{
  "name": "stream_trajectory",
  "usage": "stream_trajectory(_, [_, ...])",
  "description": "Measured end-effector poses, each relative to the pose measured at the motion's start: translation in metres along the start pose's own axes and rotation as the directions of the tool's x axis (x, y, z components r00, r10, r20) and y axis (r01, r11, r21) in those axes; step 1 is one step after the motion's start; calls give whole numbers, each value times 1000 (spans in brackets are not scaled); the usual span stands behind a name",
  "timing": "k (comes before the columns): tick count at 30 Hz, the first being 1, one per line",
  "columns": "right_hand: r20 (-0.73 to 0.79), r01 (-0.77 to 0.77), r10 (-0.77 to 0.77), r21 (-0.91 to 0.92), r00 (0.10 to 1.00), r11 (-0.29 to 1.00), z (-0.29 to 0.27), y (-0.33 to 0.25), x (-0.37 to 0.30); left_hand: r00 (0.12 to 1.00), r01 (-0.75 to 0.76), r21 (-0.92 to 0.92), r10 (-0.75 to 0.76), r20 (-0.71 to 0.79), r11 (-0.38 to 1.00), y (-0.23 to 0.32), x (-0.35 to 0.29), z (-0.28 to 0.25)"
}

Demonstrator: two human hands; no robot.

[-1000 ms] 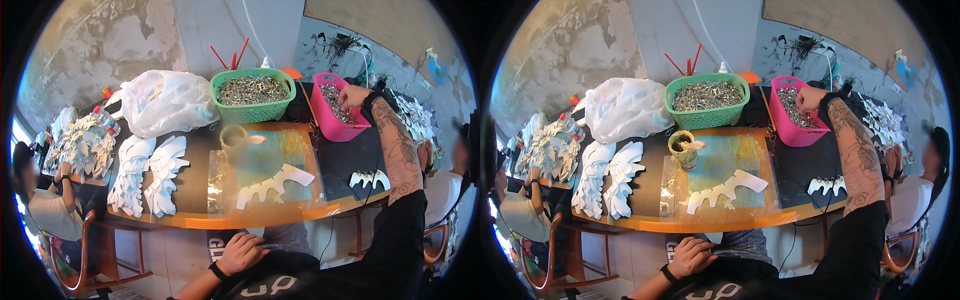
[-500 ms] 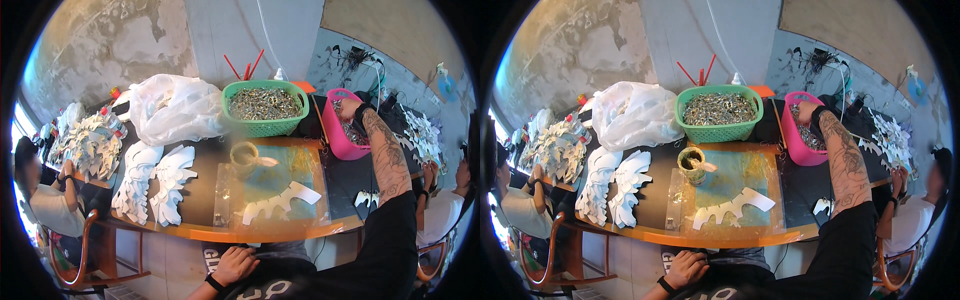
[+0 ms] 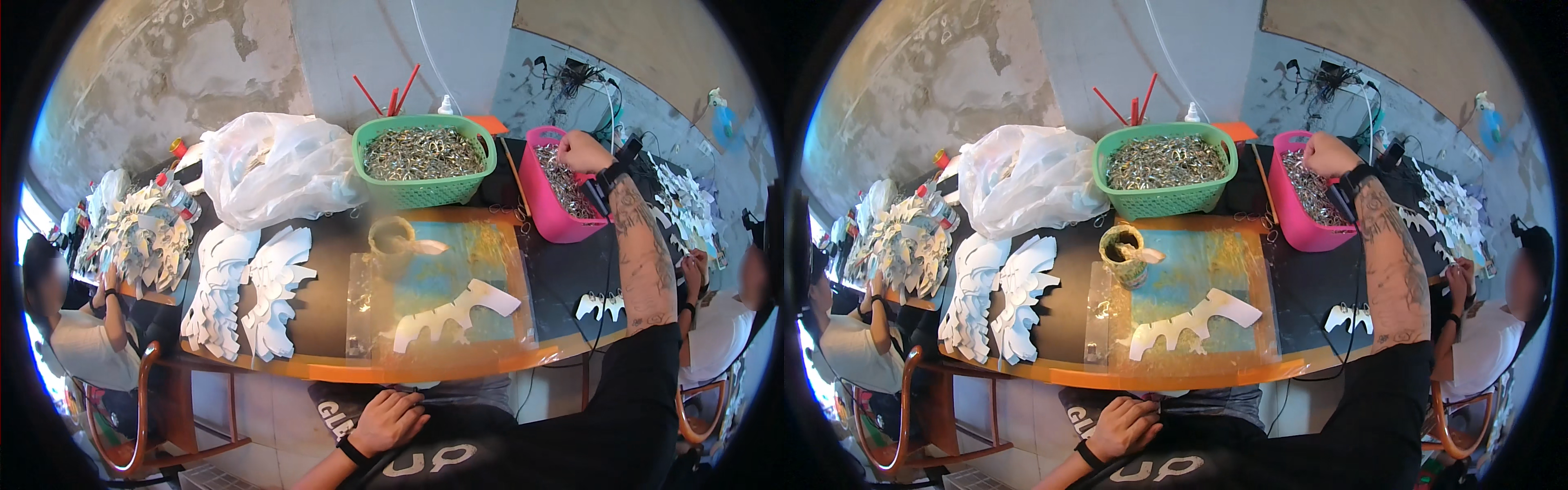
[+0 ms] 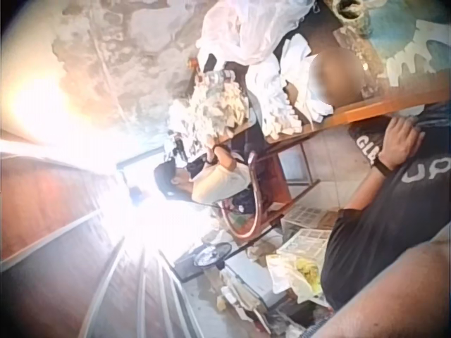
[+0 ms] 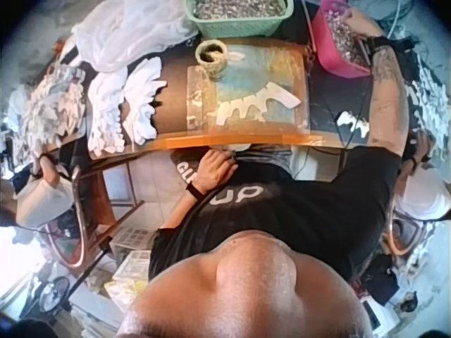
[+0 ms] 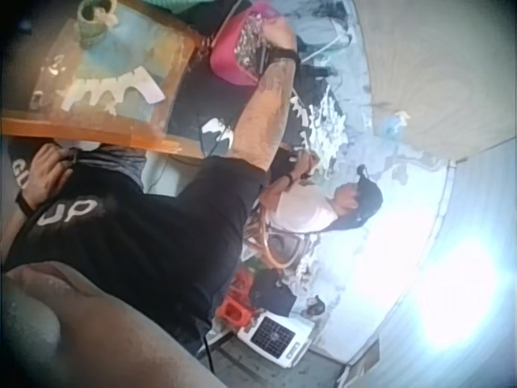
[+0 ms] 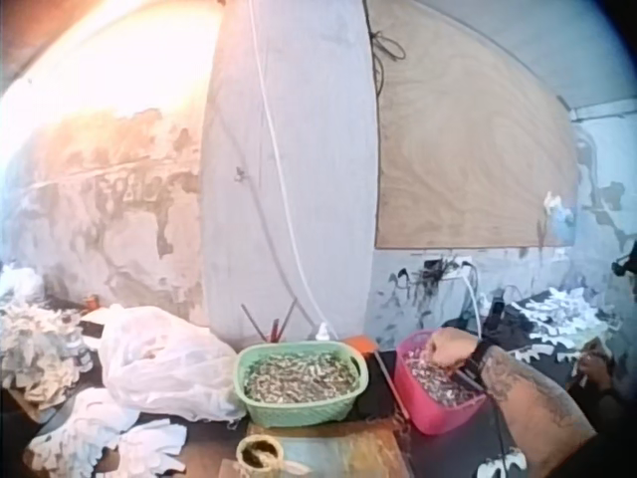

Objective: The person applies a substance to white, irregularly shaped pieces using a brush and then attaches small metal rings to them. The person handles the pieces one at a time, dipping the brush into a container and placing the finished items on the table.

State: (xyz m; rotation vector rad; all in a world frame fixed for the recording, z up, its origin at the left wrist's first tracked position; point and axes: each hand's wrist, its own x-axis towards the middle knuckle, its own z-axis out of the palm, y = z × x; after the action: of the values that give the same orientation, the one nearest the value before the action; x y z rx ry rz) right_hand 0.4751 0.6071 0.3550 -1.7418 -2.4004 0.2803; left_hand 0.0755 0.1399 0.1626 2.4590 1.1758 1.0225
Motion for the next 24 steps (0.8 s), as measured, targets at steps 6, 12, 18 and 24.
stream_trajectory(6, [-68,298,-291,316,954,901,35,-121,-130,1000,-14,38,15,-27,999,0,7,-8])
stream_trajectory(12, [280,56,-152,323,948,945,115,-110,-197,995,-98,9,98,3,995,-3,22,4])
stream_trajectory(18, [206,-67,-29,443,978,894,124,-101,-194,993,-115,-5,115,12,993,-1,32,9])
stream_trajectory(24, [-54,330,-327,236,943,914,117,-136,-167,993,-115,-32,115,-1,993,-1,43,20])
